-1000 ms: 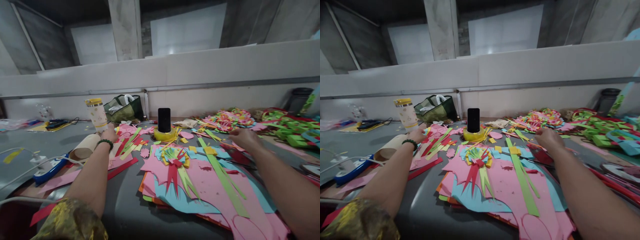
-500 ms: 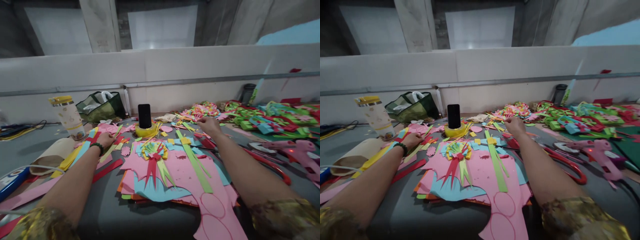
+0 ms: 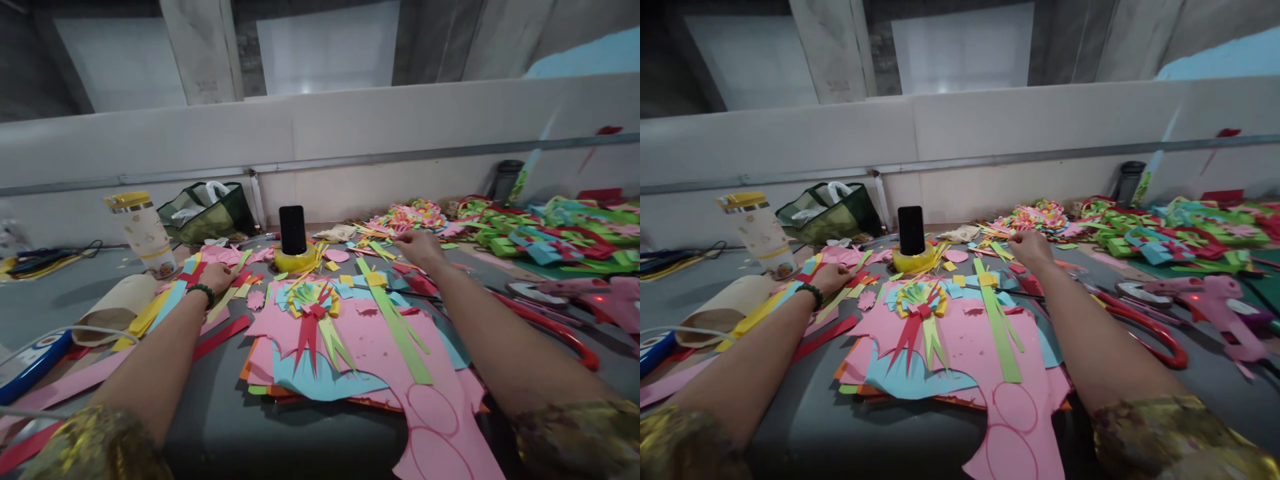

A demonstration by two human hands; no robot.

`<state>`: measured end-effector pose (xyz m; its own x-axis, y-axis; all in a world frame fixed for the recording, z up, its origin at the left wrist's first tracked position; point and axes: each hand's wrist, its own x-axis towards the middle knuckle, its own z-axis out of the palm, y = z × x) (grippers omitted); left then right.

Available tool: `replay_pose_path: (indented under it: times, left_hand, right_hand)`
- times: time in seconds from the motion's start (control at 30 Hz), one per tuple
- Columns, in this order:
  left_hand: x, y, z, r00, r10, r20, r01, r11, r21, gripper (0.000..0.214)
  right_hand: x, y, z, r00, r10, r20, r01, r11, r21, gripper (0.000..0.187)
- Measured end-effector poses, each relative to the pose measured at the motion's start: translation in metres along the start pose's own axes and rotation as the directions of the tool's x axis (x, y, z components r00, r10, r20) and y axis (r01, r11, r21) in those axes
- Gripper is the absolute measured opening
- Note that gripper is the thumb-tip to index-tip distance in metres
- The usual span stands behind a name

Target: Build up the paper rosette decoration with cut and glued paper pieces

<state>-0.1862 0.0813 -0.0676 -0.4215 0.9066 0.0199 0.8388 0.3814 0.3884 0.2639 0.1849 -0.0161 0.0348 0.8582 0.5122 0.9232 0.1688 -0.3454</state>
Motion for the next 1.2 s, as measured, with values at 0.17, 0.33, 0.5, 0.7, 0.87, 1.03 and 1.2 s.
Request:
replay_pose_path:
  times: [0.17,0.33,0.5,0.7,0.87,1.03,1.2]
  left_hand:
    - [0.004,-0.0032,0.0024,1.0,-0.02,0.011,0.02,1.0,-0.016,0.032]
    - [0.0012,-0.0026,-0.0019,0.999,-0.029,-0.014,0.029,1.0,-0.008,0.032]
    - [0.0037,-0.0025,-0.0005,1.0,-0.019,0.013,0.019,1.0,-0.003,0.033]
    - [0.0093,-0.0028,0.0028,0.998,-0.015,0.062,0.016,1.0,-0.023,0.031]
    - [0.0079,-0.0015,0.0014,0.999,-0.018,0.049,0.019,0.999,-0.029,0.033]
    - [0.0077,-0.0032,0.0027,0.999,-0.018,0.05,0.022,0.997,-0.075,0.032]
    - [0.0092,-0.0052,0.0054,0.998,-0.059,0.012,0.06,0.984,-0.168,0.033]
  right_hand:
    - [-0.0008,-0.0019,-0.0018,1.0,0.001,0.009,-0.001,1.0,0.002,0.021]
    - [-0.0004,-0.0034,-0.0019,1.0,0.001,0.029,-0.001,1.0,0.003,0.023]
    - [-0.0004,-0.0038,-0.0001,0.999,-0.003,0.045,0.003,1.0,0.011,0.022]
    - [-0.0011,-0.0055,-0.001,0.998,0.001,0.056,-0.002,1.0,0.012,0.021]
    - [-0.0021,-0.0077,-0.0019,0.998,-0.006,0.065,0.005,1.0,0.013,0.02]
    - [-0.005,-0.0095,-0.0026,0.997,-0.014,0.07,0.012,0.999,0.032,0.018]
    - [-0.0064,-0.0095,-0.0027,0.998,-0.023,0.062,0.02,0.998,0.053,0.018]
